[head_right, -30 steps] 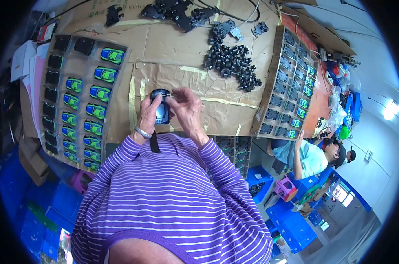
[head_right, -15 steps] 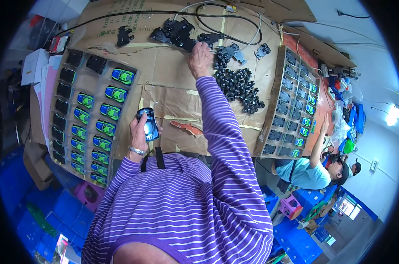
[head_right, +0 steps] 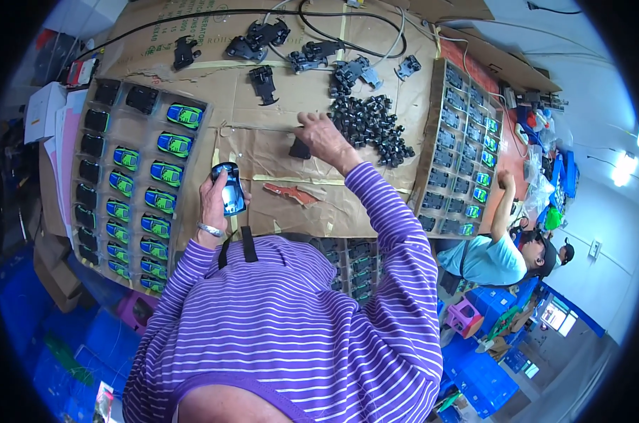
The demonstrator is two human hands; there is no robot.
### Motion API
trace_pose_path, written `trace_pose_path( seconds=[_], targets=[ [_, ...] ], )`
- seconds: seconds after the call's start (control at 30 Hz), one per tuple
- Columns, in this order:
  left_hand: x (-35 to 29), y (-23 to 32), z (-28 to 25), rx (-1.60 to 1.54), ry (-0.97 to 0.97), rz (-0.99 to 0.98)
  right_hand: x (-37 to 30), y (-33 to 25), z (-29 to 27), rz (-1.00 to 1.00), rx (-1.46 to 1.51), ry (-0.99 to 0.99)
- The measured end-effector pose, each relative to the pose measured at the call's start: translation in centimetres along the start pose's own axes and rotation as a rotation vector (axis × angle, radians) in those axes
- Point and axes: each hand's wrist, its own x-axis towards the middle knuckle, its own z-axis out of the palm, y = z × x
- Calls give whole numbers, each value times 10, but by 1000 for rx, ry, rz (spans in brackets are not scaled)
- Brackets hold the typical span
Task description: Manually assembling small toy car components at a production workbench.
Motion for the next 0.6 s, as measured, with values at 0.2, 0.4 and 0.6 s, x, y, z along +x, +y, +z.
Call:
trace_pose_path(
  seconds=[0.2, 0.4, 0.6],
  targets=[
    [-8, -2, 3, -19, -28, 2, 7, -23, -12, -27, -86, 212],
    [-9, -5, -4, -68, -30, 29, -12, -65, 15, 685, 315, 219],
    [-7, -6, -1, -107, -53, 12, -10, -95, 60, 859, 310, 358]
  ],
)
